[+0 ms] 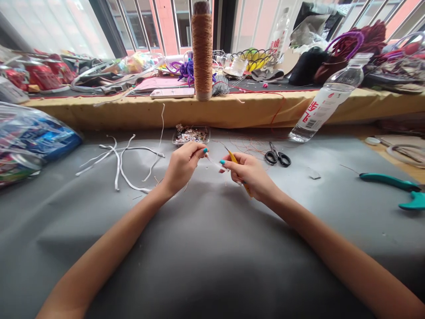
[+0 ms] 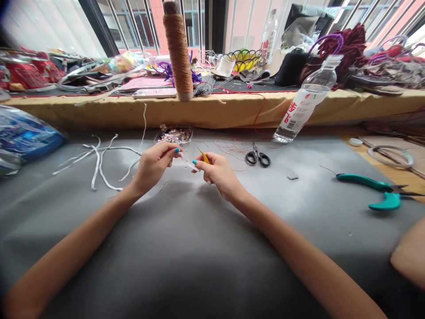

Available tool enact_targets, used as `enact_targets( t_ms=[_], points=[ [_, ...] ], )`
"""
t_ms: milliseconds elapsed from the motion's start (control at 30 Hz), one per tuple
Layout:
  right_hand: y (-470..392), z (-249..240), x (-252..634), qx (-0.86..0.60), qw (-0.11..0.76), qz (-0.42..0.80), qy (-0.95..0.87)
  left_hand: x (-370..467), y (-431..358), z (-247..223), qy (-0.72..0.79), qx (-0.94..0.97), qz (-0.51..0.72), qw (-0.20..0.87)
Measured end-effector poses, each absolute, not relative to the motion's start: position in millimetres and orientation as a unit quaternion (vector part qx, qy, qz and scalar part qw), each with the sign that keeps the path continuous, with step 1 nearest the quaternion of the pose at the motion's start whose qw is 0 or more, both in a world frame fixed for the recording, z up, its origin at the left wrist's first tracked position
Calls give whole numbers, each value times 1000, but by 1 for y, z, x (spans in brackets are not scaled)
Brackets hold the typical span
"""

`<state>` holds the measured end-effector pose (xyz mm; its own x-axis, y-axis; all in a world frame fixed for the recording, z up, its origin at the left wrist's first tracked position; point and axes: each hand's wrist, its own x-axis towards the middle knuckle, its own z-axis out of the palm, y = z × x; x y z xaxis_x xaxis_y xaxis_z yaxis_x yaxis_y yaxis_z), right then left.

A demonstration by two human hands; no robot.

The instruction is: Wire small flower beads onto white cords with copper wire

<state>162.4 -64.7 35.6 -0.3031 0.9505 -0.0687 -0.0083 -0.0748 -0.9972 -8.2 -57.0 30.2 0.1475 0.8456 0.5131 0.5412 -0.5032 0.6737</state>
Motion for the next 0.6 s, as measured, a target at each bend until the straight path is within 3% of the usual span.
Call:
enact_targets(
  t_ms=[300, 500, 600],
  points=[
    [-68, 33, 160, -456, 249, 505, -689, -10, -55, 23, 473, 779, 409, 33],
    [-72, 25, 158, -411, 179, 223, -865, -9, -55, 19, 528, 767, 358, 62],
    [-71, 23, 159, -399, 159, 199, -881, -9, -54, 21, 552, 756, 338, 95]
  ],
)
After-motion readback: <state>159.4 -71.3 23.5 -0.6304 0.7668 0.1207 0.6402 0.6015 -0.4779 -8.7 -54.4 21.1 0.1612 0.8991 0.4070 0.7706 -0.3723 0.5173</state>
